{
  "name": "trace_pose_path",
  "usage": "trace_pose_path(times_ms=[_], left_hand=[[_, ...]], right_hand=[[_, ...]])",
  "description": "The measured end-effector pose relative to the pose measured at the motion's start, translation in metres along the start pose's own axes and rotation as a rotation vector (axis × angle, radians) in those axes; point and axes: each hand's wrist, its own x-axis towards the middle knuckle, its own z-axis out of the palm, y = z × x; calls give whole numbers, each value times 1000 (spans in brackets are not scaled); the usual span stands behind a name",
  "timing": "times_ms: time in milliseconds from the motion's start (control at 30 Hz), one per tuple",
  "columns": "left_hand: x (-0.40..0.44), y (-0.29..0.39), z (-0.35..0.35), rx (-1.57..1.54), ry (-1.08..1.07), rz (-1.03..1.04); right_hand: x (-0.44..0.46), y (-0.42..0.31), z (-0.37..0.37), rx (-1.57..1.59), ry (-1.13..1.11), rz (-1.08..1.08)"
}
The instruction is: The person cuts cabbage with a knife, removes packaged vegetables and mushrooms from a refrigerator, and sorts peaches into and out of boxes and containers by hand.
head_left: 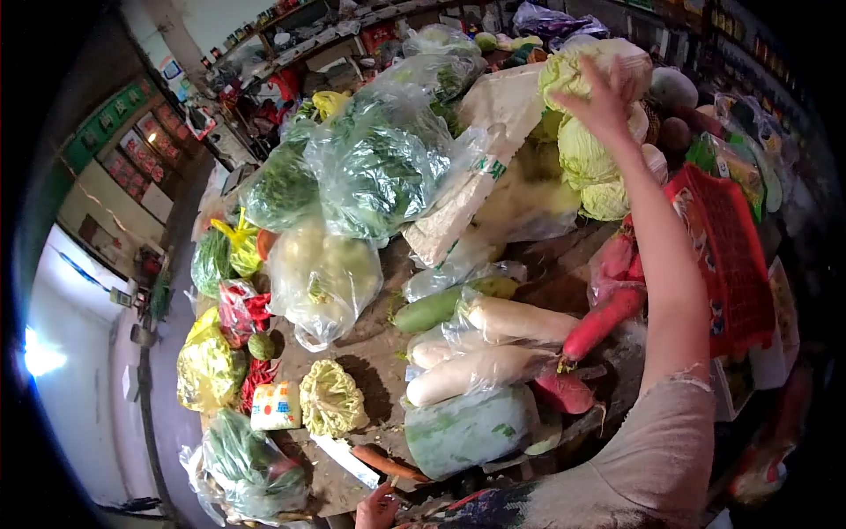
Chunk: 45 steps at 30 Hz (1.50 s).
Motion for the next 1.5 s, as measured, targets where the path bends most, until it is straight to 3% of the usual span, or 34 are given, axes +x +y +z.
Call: trace_pose_path(times_ms=[33,100,167,200,267,400,467,567,633,700,833,900,967,1100,1167,1267,1333,1500], left_hand=[[5,4,-8,-2,-2,-7],[20,20,-25,-563,-72,-477],[58,112,-53,270,-26,-254],[78,130,-58,279,58,-18],[123,178,-58,290,233,382],[222,298,-24,588,245,746],[278,333,10,716,320,797],[342,370,47,797,347,714],[403,355,58,785,349,572],[407,357,43,778,295,559],[400,352,-28,528,268,672],[388,346,-67,386,314,871],[334,356,-94,490,328,855],[271,320,-135,192,284,480],[241,297,-151,-52,366,615],[187,248,-194,-87,496,547],[148,219,-221,-57,578,534],[68,146,-251,-180,854,430]], right_hand=[[-20,-17,-10,-151,-105,-26],[-23,-7,-7,-121,-106,-37],[-5,11,6,43,44,-240],[-5,3,0,-101,101,-236],[-2,3,-4,-93,76,-230],[-5,2,-8,-23,37,-206],[-5,3,-8,-56,41,-204],[-7,6,-6,-95,88,-221],[-2,10,-4,-101,70,-215],[4,18,0,-82,57,-196],[25,35,11,-129,65,-252],[31,25,8,-181,-2,-211],[35,19,14,-100,-103,-186],[29,-16,29,-414,-284,-35],[30,-14,44,-451,-346,-163],[40,15,81,-383,-350,-237],[27,-18,68,-438,-353,-167],[25,-16,74,-375,-351,-148]])
